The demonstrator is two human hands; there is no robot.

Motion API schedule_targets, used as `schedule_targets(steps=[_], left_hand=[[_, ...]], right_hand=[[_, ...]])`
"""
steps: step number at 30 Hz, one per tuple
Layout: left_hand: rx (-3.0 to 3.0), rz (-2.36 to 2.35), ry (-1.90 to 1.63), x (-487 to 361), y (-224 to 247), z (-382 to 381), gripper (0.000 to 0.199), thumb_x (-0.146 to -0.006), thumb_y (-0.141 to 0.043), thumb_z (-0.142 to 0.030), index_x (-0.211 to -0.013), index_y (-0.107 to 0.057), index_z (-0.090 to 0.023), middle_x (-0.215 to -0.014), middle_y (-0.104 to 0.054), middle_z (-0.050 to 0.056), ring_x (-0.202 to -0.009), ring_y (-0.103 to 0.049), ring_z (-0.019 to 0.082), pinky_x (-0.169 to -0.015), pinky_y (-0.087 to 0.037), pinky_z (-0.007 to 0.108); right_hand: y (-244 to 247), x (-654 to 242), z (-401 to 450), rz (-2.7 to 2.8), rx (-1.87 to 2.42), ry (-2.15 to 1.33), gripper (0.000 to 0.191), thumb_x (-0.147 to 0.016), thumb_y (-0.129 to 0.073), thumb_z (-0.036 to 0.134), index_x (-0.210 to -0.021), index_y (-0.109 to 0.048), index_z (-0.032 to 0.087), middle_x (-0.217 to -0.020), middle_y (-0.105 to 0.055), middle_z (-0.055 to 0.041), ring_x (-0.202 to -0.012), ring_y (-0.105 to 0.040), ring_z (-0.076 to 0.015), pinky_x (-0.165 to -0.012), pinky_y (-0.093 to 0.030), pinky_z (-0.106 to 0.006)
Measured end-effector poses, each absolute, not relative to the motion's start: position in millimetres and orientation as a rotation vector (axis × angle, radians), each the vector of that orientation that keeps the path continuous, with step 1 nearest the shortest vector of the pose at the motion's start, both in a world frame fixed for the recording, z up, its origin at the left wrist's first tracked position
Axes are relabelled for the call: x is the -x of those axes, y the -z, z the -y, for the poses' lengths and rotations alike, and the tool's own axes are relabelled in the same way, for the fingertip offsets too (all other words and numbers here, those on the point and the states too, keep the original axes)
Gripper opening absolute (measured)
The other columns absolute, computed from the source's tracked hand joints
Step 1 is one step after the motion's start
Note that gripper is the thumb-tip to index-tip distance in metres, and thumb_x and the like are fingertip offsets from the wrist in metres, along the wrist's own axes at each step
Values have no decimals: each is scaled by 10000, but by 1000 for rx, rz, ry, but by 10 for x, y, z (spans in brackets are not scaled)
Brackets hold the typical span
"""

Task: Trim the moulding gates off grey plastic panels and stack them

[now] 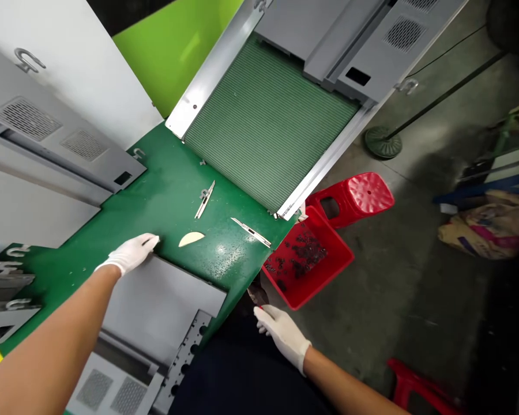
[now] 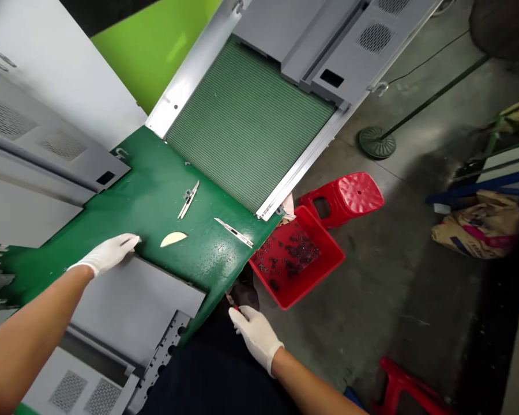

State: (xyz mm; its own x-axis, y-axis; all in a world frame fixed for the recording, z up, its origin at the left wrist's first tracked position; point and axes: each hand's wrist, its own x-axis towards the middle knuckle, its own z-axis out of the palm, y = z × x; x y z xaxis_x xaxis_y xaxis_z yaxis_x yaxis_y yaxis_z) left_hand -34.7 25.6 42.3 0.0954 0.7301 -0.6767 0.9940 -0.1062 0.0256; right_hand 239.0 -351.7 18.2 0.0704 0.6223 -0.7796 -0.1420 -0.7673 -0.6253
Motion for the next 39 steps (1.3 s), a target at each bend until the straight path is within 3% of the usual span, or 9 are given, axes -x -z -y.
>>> schedule_targets(steps=[2, 5, 8, 13, 19, 24, 39], left_hand=[[-1844, -1526, 591, 388, -435, -237, 368, -915, -400, -521, -1116, -613, -299, -1087, -720, -70, -989, -592, 140, -913, -401, 195], [-1821, -1339, 603, 358, -457, -126, 460, -856, -468, -612, -1017, -696, -247, -1064, -728, -65, -966, -589, 157, -893, -397, 189], [-1768, -1321, 665, 290, -422, 24, 593, -824, -409, -716, -863, -731, -220, -889, -736, -26, -816, -598, 165, -761, -430, 223], [-1793, -1491, 767, 256, -280, 138, 604, -744, -465, -747, -652, -676, -189, -713, -679, 64, -671, -580, 199, -607, -399, 278], [-1795, -1196, 414, 413, -204, 109, 503, -842, -439, -603, -975, -741, -223, -968, -737, 39, -855, -631, 197, -783, -460, 260], [-1687, -1286, 452, 419, -177, 87, 443, -812, -506, -580, -900, -740, -214, -909, -748, 33, -806, -642, 200, -735, -472, 276], [-1577, -1295, 373, 464, -76, 74, 417, -798, -549, -573, -853, -730, -201, -886, -753, 32, -796, -643, 195, -727, -469, 283]], right_hand=[[-216, -2381, 3446, 547, 1761, -1798, 528, -856, -490, 685, -836, -627, 175, -709, -617, -11, -646, -587, -142, -630, -447, -278], [-265, -2358, 3266, 533, 1717, -1882, 521, -862, -485, 664, -893, -644, 168, -719, -612, -18, -629, -575, -138, -571, -435, -261], [-319, -2296, 3001, 660, 1717, -1919, 507, -873, -477, 652, -920, -656, 180, -746, -612, -16, -659, -571, -136, -567, -418, -250], [-370, -2003, 2448, 1073, 1777, -1830, 555, -899, -393, 684, -807, -646, 199, -745, -640, -15, -684, -543, -143, -633, -396, -268], [-207, -1469, 1818, 1435, 1876, -1779, 622, -904, -314, 708, -894, -678, 204, -948, -724, -94, -849, -636, -210, -725, -416, -288], [-56, -1165, 1528, 1512, 1957, -1760, 658, -892, -298, 723, -891, -690, 194, -959, -732, -141, -905, -663, -272, -740, -437, -330], [86, -984, 1440, 1627, 2047, -1629, 638, -918, -266, 688, -917, -679, 201, -985, -735, -137, -970, -669, -286, -826, -449, -354]])
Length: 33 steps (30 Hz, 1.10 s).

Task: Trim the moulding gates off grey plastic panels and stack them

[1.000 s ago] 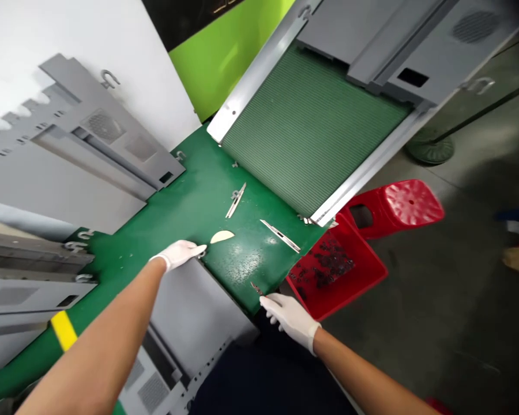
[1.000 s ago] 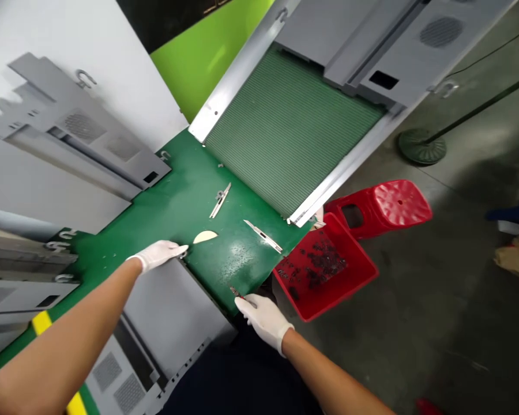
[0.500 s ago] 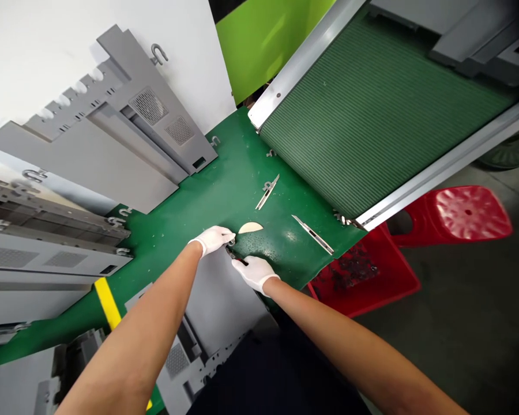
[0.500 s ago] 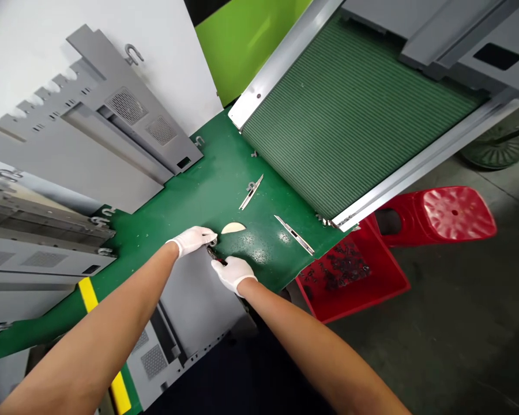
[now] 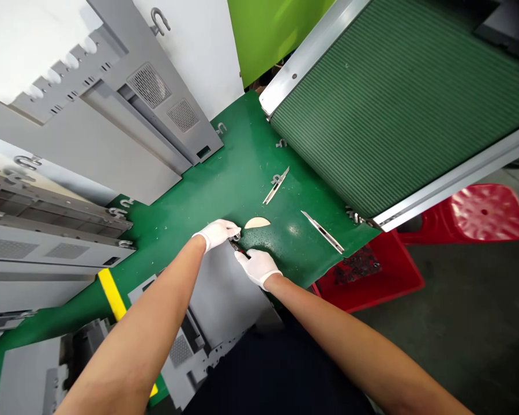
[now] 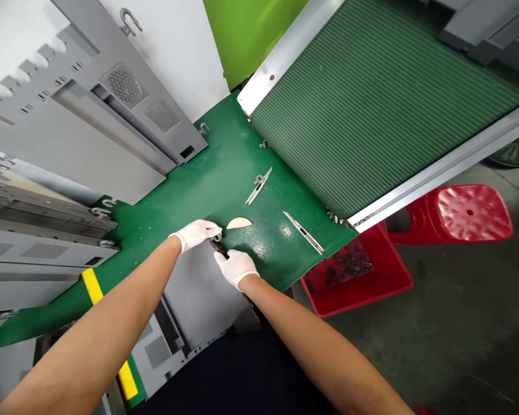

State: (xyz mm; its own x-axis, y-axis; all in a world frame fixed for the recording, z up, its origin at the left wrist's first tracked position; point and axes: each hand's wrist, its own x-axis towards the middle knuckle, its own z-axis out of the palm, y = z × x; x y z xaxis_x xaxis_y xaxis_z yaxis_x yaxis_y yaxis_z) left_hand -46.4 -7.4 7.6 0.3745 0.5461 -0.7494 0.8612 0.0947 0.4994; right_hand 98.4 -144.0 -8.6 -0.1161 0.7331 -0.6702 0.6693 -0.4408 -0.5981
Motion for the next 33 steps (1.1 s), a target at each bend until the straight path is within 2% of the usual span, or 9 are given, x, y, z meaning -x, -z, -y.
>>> schedule_targets(steps=[3, 8, 15, 21, 33], left_hand=[[-1573, -1288, 373, 454, -98, 67, 404, -799, -552, -553, -843, -735, -196, -888, -754, 36, -796, -644, 194, -728, -471, 285], [-1552, -1259, 352, 470, -75, 49, 364, -793, -567, -510, -838, -735, -191, -879, -754, 45, -800, -648, 193, -730, -477, 283], [-1552, -1292, 391, 457, -37, 34, 387, -782, -575, -539, -835, -743, -195, -879, -754, 48, -789, -642, 189, -722, -478, 279], [-1563, -1262, 401, 472, -9, -21, 407, -767, -587, -552, -844, -751, -188, -862, -754, 56, -760, -633, 186, -719, -480, 283], [-1548, -1218, 395, 455, -103, -51, 383, -771, -600, -523, -825, -746, -173, -870, -757, 71, -779, -650, 194, -730, -489, 290]], right_hand=[[85, -975, 1427, 1647, 2054, -1624, 644, -935, -230, 666, -949, -677, 202, -1011, -730, -138, -983, -667, -286, -825, -456, -356], [99, -957, 1379, 1673, 2086, -1644, 761, -928, -123, 696, -1011, -678, 184, -1014, -726, -164, -965, -675, -303, -800, -476, -375], [94, -943, 1352, 1745, 2136, -1597, 779, -937, -164, 673, -999, -696, 107, -954, -722, -218, -975, -671, -345, -866, -461, -418], [75, -959, 1325, 1731, 2123, -1637, 799, -920, -150, 715, -1014, -698, 140, -975, -729, -188, -970, -681, -317, -846, -480, -390], [40, -897, 1349, 1661, 2128, -1640, 807, -923, -119, 705, -975, -710, 158, -984, -725, -191, -984, -668, -333, -864, -470, -423]])
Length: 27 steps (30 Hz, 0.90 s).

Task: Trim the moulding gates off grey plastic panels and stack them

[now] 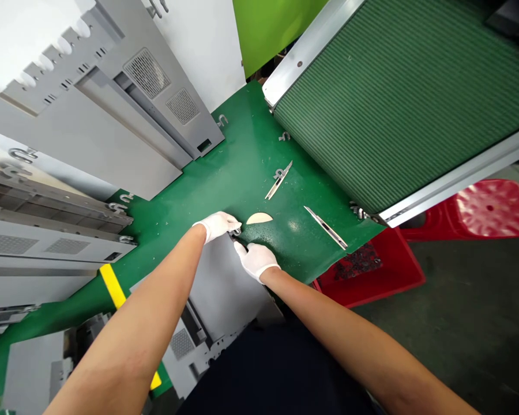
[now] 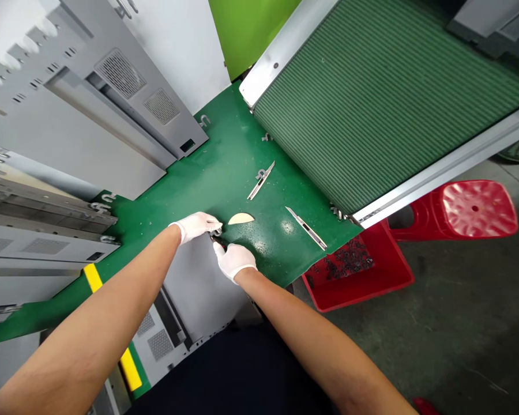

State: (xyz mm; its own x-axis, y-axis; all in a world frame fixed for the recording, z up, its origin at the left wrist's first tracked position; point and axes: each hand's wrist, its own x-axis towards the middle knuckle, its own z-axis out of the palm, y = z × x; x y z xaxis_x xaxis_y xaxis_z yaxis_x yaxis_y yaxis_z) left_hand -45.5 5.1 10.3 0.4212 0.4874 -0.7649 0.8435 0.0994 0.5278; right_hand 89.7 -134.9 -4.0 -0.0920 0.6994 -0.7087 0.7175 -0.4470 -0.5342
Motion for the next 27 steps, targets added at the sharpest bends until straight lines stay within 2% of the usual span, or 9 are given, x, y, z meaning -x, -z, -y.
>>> schedule_targets(steps=[12, 19, 27], left_hand=[[-1513, -1241, 357, 509, -289, -34, 371, -769, -601, -522, -809, -727, -176, -852, -750, 60, -769, -648, 194, -706, -487, 295], [-1564, -1257, 422, 494, -156, -81, 409, -765, -602, -554, -807, -744, -173, -852, -755, 74, -744, -636, 191, -675, -476, 292], [-1577, -1259, 466, 477, 10, -133, 398, -741, -623, -547, -802, -758, -178, -844, -757, 58, -736, -626, 185, -668, -458, 280]], right_hand=[[-99, -831, 1240, -1760, -2132, 1546, 769, -932, -141, 693, -959, -691, 157, -942, -729, -176, -932, -680, -319, -826, -474, -409], [0, -801, 1182, -1751, -2094, 1489, 820, -940, -130, 683, -942, -692, 86, -895, -722, -217, -911, -683, -323, -819, -463, -387], [81, -801, 1119, -1709, -1990, 1532, 802, -955, -152, 654, -1035, -707, 81, -1053, -709, -239, -1056, -645, -325, -932, -426, -392]])
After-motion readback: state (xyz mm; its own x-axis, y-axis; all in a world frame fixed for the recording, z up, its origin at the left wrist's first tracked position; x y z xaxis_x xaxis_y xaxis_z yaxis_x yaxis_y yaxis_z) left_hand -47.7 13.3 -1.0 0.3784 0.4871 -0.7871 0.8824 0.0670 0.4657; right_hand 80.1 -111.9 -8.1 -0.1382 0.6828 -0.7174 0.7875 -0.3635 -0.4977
